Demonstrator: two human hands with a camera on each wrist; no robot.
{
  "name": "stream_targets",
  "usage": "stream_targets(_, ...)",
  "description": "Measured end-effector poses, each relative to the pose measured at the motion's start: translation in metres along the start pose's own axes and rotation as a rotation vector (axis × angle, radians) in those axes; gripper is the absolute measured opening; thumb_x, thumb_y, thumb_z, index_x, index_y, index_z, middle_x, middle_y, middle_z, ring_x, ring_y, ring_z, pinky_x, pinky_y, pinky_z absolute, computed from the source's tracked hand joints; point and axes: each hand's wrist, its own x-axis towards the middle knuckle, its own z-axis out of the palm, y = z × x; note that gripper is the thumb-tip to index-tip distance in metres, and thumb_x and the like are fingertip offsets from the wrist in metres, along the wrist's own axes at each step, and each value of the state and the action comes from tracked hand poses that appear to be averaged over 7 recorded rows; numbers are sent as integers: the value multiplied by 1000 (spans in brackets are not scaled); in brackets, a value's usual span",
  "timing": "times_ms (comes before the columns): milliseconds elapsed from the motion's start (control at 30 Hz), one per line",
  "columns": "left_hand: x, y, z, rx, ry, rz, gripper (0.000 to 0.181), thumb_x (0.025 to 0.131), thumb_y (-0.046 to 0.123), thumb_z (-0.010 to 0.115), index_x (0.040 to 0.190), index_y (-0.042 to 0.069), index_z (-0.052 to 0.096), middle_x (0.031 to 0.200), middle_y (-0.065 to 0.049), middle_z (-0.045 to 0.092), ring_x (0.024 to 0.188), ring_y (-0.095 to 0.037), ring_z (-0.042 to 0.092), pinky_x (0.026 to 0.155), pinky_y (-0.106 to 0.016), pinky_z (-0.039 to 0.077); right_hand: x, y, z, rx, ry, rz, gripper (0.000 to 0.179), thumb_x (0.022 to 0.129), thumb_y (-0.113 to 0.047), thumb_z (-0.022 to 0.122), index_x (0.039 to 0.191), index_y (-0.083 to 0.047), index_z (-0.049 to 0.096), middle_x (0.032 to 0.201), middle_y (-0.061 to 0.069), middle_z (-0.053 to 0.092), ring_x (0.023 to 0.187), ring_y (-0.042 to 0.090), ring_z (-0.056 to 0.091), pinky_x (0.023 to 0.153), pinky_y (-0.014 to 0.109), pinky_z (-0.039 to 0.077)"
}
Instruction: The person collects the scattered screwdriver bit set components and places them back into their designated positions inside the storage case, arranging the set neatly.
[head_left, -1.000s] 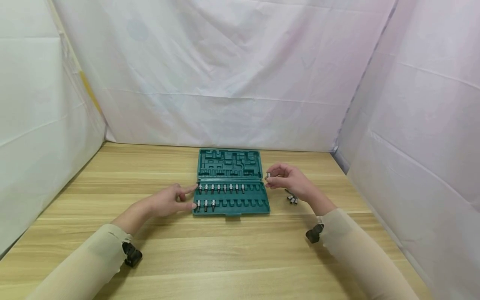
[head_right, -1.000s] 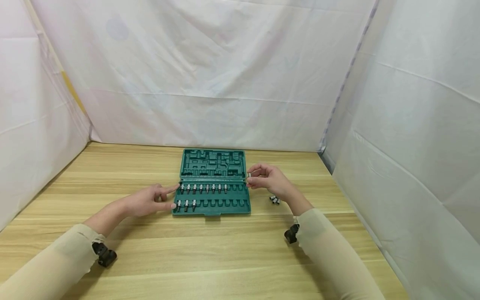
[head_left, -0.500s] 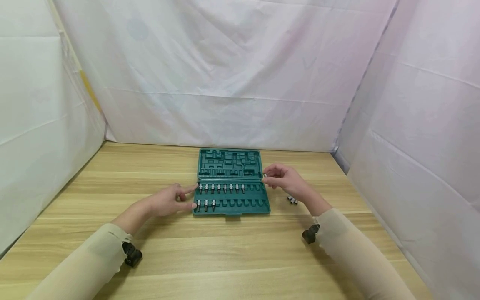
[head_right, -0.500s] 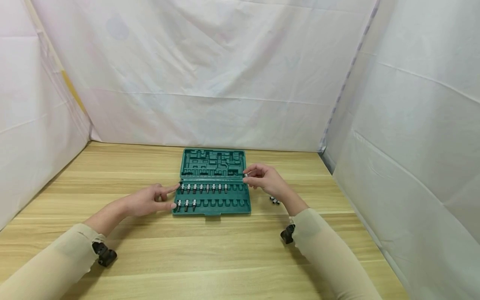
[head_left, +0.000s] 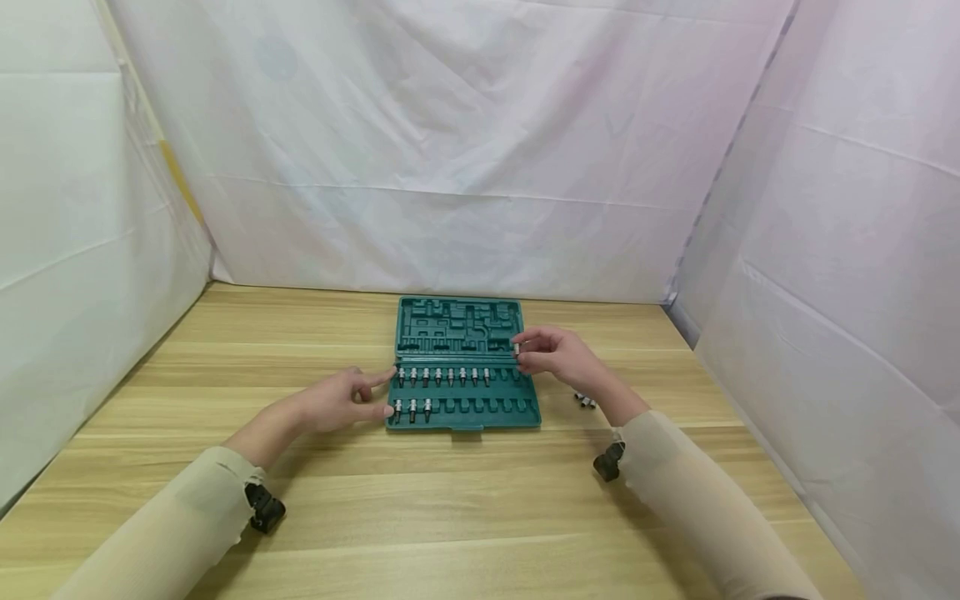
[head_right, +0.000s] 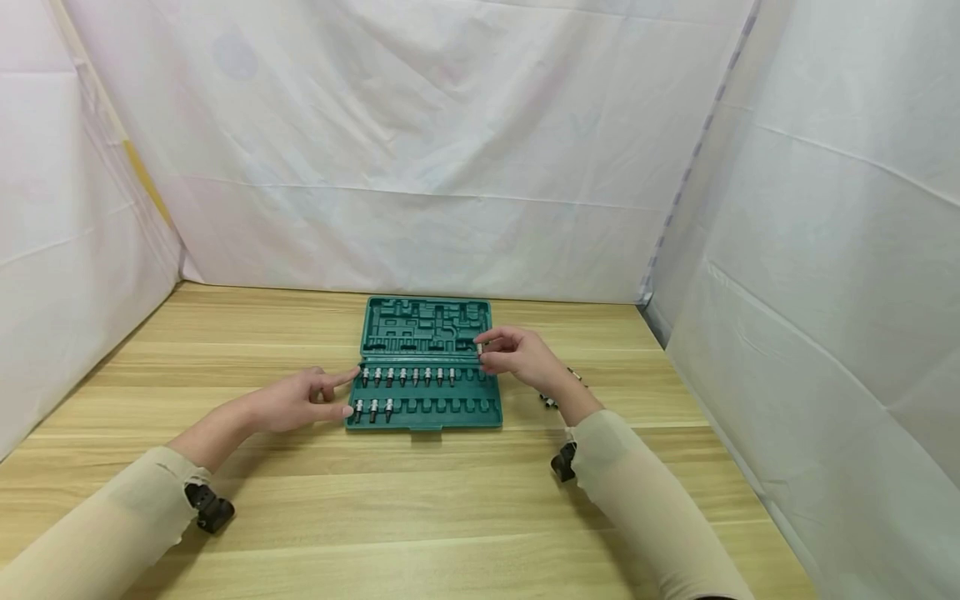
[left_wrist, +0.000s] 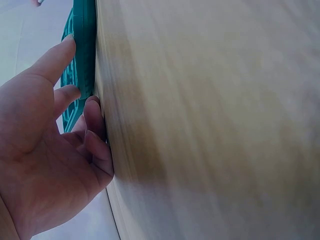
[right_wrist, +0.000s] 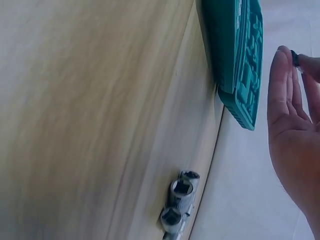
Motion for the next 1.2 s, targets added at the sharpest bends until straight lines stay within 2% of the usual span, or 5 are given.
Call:
stream_targets(100,0,0,0,4,0,0,80,93,48,71,160,25,33,104,-11,52,85,-22,52,72,-36,46,4,-2,4,-29,4,9,39,100,-21,67,136,-7,61,119,17,68,104,29,70,94,50,56)
stream_targets(400,1,0,1,6,3,0,81,93,48,72,160,25,33,101,-11,51,83,-21,51,70,-36,46,18,2,10,-283,42,41,28,95,-29,74,119,-15,72,106,2,71,96,20,68,82,44,56)
stream_targets(600,0,0,0,3,3,1,81,93,48,72,160,26,33,103,-11,52,84,-21,52,71,-36,47,26,6,17,-402,30,48,16,93,-26,76,107,-19,75,103,-2,72,95,15,66,84,37,55)
stream_targets(933,-1,1,0,-12,0,-2,81,93,48,72,160,26,32,103,-12,51,83,-22,51,71,-36,46,34,5,23,-465,-24,77,14,93,-28,77,106,-24,78,103,-5,72,95,14,66,85,37,55)
stream_targets(1200,0,0,0,-2,2,-1,80,94,47,71,160,26,32,102,-11,51,84,-22,50,71,-36,46,31,7,22,-442,-37,50,12,93,-25,77,104,-22,76,98,-3,71,90,16,64,81,36,54)
